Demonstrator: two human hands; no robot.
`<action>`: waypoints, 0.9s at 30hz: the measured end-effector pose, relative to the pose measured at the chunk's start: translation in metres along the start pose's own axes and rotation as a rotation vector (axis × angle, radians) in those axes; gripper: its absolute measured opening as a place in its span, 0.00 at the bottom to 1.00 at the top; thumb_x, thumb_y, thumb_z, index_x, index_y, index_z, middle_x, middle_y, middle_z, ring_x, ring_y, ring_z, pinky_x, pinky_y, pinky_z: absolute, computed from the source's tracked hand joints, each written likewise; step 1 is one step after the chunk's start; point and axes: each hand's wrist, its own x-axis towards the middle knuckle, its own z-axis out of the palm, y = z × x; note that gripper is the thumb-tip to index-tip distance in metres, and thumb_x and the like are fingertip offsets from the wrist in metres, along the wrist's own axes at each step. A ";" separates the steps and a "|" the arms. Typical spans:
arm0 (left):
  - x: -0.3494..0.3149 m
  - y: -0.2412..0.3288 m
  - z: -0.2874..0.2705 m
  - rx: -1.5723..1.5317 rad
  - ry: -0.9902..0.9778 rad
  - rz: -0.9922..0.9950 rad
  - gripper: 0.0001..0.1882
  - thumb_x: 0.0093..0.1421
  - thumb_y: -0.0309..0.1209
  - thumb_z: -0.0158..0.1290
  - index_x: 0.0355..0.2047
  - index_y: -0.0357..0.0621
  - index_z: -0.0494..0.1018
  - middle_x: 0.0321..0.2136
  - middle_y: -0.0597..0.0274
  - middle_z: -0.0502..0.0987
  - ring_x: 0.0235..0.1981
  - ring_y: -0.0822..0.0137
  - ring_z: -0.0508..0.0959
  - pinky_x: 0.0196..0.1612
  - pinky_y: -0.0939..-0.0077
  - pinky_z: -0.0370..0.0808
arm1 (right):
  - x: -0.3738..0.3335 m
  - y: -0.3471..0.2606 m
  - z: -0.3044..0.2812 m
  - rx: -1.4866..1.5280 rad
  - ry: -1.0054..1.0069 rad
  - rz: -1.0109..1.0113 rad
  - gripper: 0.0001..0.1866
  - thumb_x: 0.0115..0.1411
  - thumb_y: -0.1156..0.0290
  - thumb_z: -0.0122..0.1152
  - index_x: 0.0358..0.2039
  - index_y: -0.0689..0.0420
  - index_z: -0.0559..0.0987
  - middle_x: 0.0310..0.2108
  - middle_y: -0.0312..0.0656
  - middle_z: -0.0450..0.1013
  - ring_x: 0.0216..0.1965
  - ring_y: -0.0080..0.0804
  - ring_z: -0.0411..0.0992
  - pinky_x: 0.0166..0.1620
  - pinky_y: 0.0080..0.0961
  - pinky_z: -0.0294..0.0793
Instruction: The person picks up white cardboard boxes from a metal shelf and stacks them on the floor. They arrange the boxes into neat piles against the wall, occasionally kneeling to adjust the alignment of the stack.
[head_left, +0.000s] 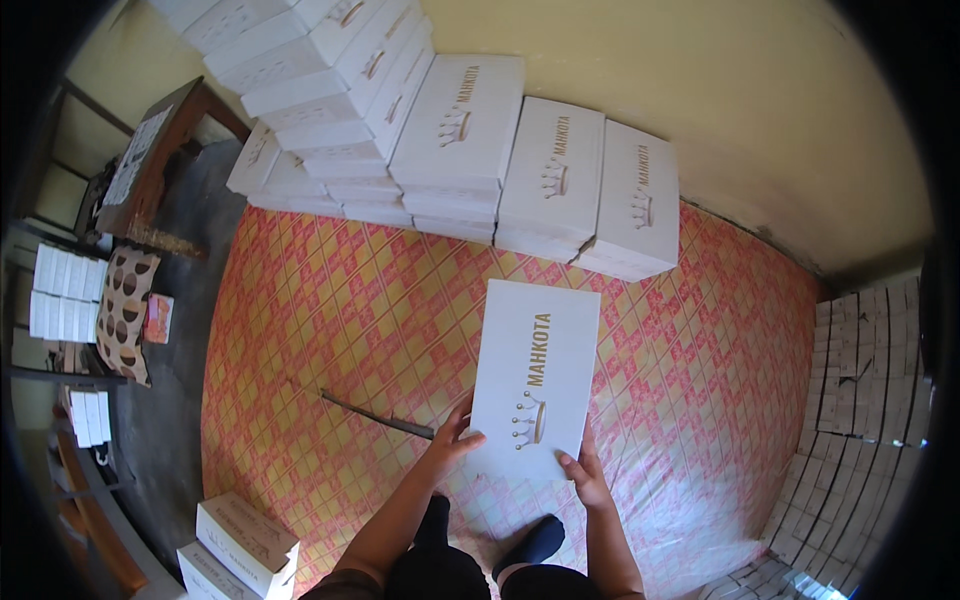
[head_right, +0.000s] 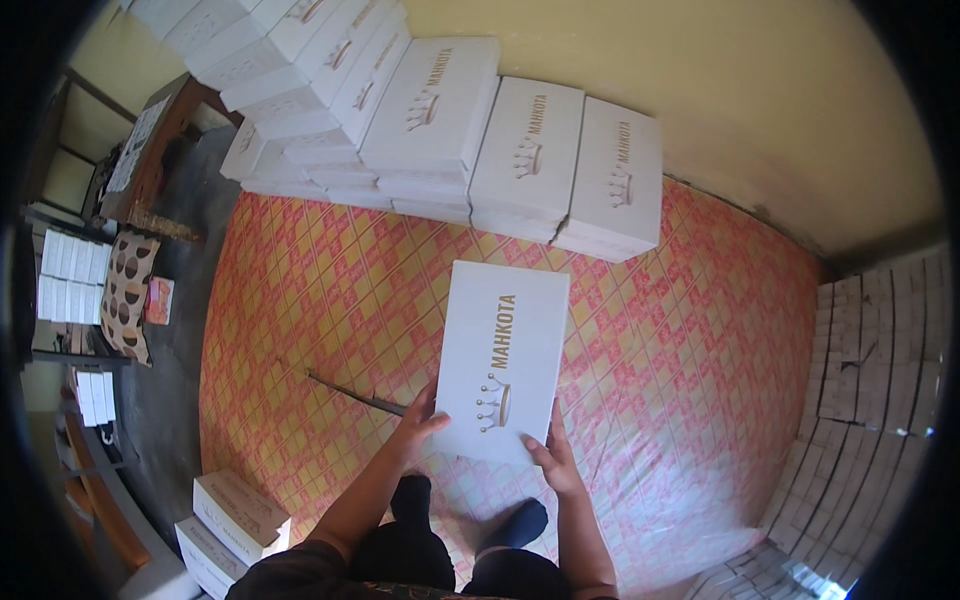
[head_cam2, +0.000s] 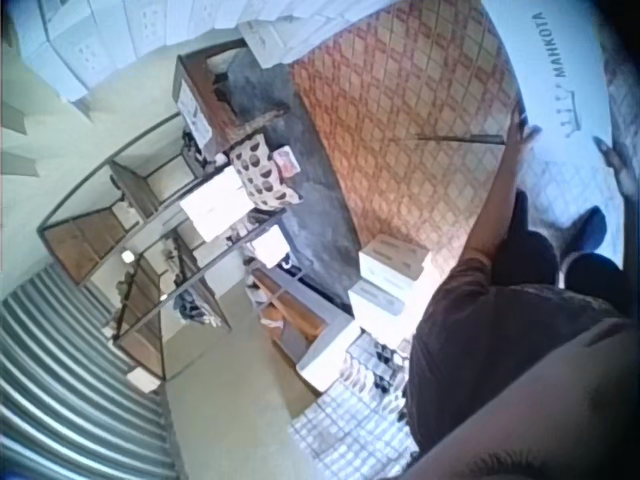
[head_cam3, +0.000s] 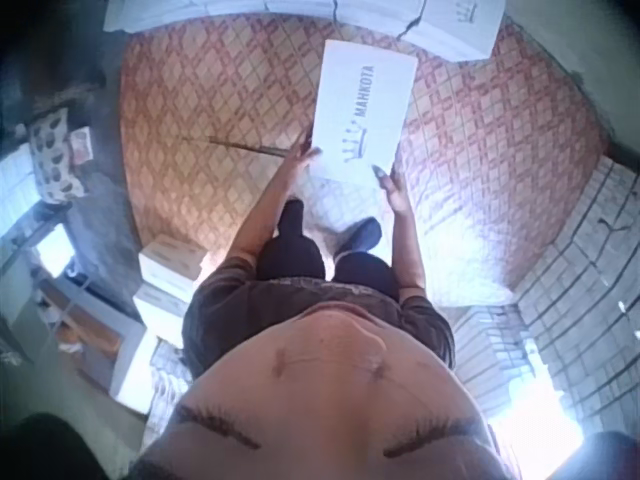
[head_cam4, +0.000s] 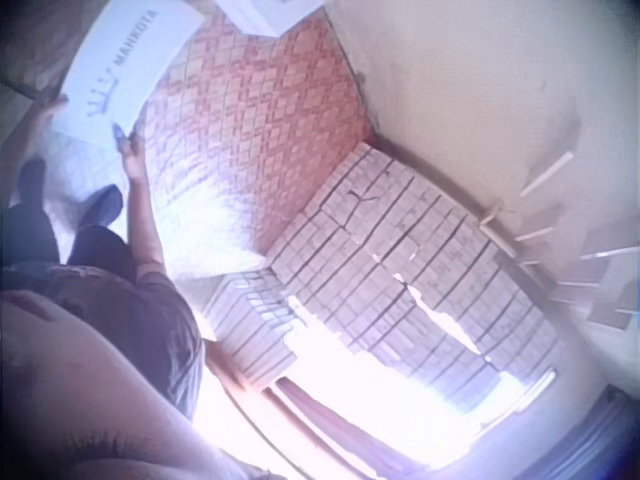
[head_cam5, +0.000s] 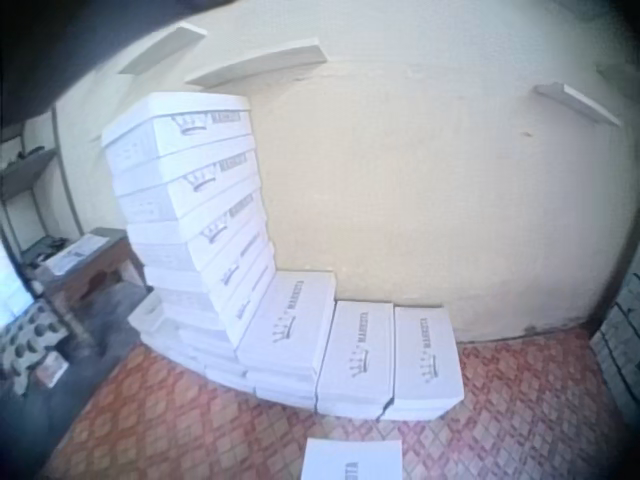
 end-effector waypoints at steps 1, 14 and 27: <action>-0.002 0.000 0.000 -0.012 0.012 0.010 0.41 0.50 0.31 0.54 0.61 0.45 0.45 0.59 0.60 0.53 0.57 0.59 0.57 0.56 0.62 0.55 | 0.000 -0.001 0.002 0.003 -0.002 0.007 0.43 0.55 0.71 0.52 0.62 0.58 0.35 0.64 0.45 0.37 0.64 0.33 0.37 0.62 0.29 0.38; -0.025 0.001 -0.002 -0.162 0.092 0.045 0.41 0.50 0.31 0.54 0.61 0.44 0.46 0.58 0.57 0.55 0.57 0.63 0.57 0.56 0.66 0.57 | -0.004 -0.025 0.033 0.000 0.026 0.017 0.44 0.52 0.66 0.55 0.62 0.62 0.39 0.63 0.45 0.43 0.63 0.34 0.41 0.61 0.30 0.41; -0.101 0.080 0.025 -0.194 0.167 0.032 0.42 0.51 0.41 0.54 0.61 0.43 0.45 0.59 0.60 0.52 0.49 0.68 0.64 0.51 0.70 0.61 | -0.054 -0.109 0.089 0.156 0.132 0.070 0.39 0.54 0.70 0.52 0.62 0.60 0.44 0.61 0.45 0.48 0.61 0.35 0.46 0.60 0.31 0.45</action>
